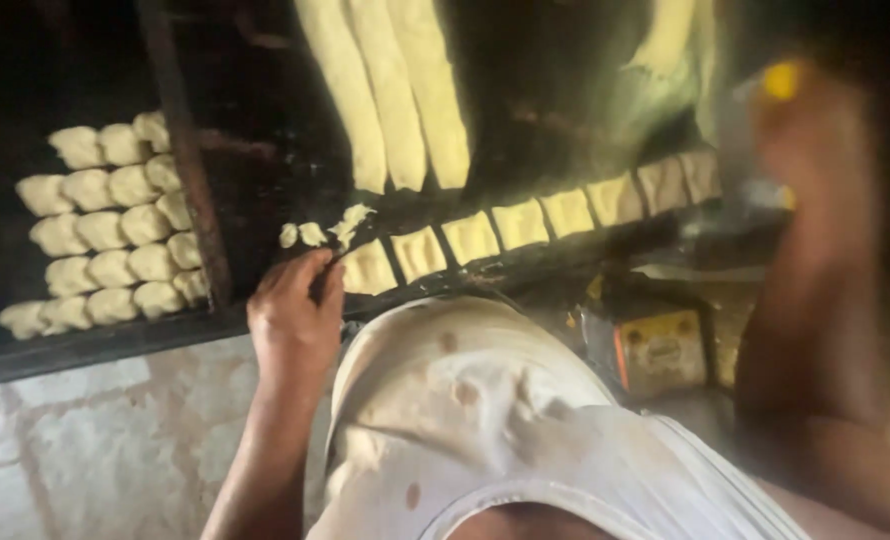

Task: The person uses a scraper to cut long strips of dough into pieces, shapes them into balls by hand, and arranges them in rows on a tray.

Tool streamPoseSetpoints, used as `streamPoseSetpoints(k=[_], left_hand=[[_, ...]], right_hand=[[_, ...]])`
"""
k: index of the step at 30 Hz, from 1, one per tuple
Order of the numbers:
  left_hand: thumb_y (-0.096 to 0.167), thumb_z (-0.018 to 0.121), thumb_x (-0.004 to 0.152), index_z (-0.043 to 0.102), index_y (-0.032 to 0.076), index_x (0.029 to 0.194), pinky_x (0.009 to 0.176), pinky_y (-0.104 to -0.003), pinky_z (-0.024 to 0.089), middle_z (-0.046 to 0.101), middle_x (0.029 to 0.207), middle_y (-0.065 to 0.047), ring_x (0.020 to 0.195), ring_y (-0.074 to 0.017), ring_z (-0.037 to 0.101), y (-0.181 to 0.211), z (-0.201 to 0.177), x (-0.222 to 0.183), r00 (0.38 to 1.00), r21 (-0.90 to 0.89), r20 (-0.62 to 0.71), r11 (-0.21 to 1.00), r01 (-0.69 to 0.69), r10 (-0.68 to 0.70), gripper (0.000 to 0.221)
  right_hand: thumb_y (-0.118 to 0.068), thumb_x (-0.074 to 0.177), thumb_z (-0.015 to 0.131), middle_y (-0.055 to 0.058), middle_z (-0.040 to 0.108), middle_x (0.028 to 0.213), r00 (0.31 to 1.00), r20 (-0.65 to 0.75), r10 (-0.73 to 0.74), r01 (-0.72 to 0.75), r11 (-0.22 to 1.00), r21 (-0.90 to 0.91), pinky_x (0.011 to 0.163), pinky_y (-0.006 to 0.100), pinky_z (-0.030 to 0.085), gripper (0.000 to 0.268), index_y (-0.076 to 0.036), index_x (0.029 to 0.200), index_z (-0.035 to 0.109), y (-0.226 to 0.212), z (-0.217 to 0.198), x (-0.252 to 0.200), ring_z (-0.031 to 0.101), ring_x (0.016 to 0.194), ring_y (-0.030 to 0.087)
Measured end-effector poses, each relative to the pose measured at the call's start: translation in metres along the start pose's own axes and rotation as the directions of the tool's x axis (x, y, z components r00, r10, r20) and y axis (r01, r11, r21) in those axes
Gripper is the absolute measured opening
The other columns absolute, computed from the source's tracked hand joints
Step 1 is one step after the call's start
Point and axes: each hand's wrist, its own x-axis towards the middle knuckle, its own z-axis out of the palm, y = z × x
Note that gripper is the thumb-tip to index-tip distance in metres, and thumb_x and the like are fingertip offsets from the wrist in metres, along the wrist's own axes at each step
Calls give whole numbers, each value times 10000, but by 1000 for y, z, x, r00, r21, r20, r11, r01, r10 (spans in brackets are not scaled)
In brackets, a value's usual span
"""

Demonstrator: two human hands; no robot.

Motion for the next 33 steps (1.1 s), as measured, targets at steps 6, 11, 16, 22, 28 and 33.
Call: streamPoseSetpoints(k=[6, 11, 16, 22, 28, 33], left_hand=[[94, 788, 866, 722, 27, 1077, 829, -481, 547, 728, 1006, -152, 924, -388, 686, 21, 19, -11, 999, 106, 15, 994, -40, 39, 231], [-4, 720, 890, 696, 20, 1067, 710, -374, 563, 706, 966, -118, 807, -253, 693, 23, 22, -4, 990, -27, 70, 992, 124, -122, 180], [-38, 748, 895, 671, 17, 1064, 700, -241, 557, 695, 922, -21, 810, -91, 653, 58, 23, -5, 942, -577, 248, 746, 332, -227, 195], [28, 785, 853, 585, 64, 1219, 725, -206, 605, 640, 1093, 61, 837, -43, 678, 81, 28, 13, 935, -690, 272, 631, 355, -229, 419], [80, 775, 944, 727, 1, 1082, 630, -237, 495, 696, 874, -38, 760, -71, 596, 40, 39, -17, 916, -569, 335, 727, 384, -221, 166], [85, 730, 932, 744, 4, 1066, 628, -242, 504, 731, 857, -45, 731, -84, 630, 12, 14, -23, 847, -541, 157, 673, 504, -508, 157]], right_hand=[[-259, 1149, 687, 244, 662, 1130, 977, -161, -140, 186, 930, 318, 776, 480, 537, 375, 51, 1326, 571, -64, 66, 67, 672, 953, 373], [-220, 1141, 758, 182, 652, 1154, 916, -330, -230, 384, 743, 548, 762, 416, 539, 376, 30, 1329, 550, -193, 39, 31, 685, 939, 285], [-67, 955, 715, 73, 696, 1122, 691, 170, -702, 86, 313, 946, 859, 312, 561, 332, -1, 1267, 621, -236, 16, -53, 676, 1007, 186], [-8, 928, 725, 53, 763, 976, 614, 400, -681, -331, 238, 913, 778, 255, 587, 204, 33, 1126, 701, -248, 6, -64, 710, 878, 116], [-98, 943, 731, 51, 783, 991, 567, 334, -753, -27, 388, 921, 755, 269, 583, 208, -40, 1142, 741, -287, 10, -61, 724, 878, 123], [-100, 922, 749, 108, 745, 1042, 634, 51, -772, 413, 393, 822, 813, 348, 589, 248, -57, 1166, 737, -333, 28, -67, 756, 926, 219]])
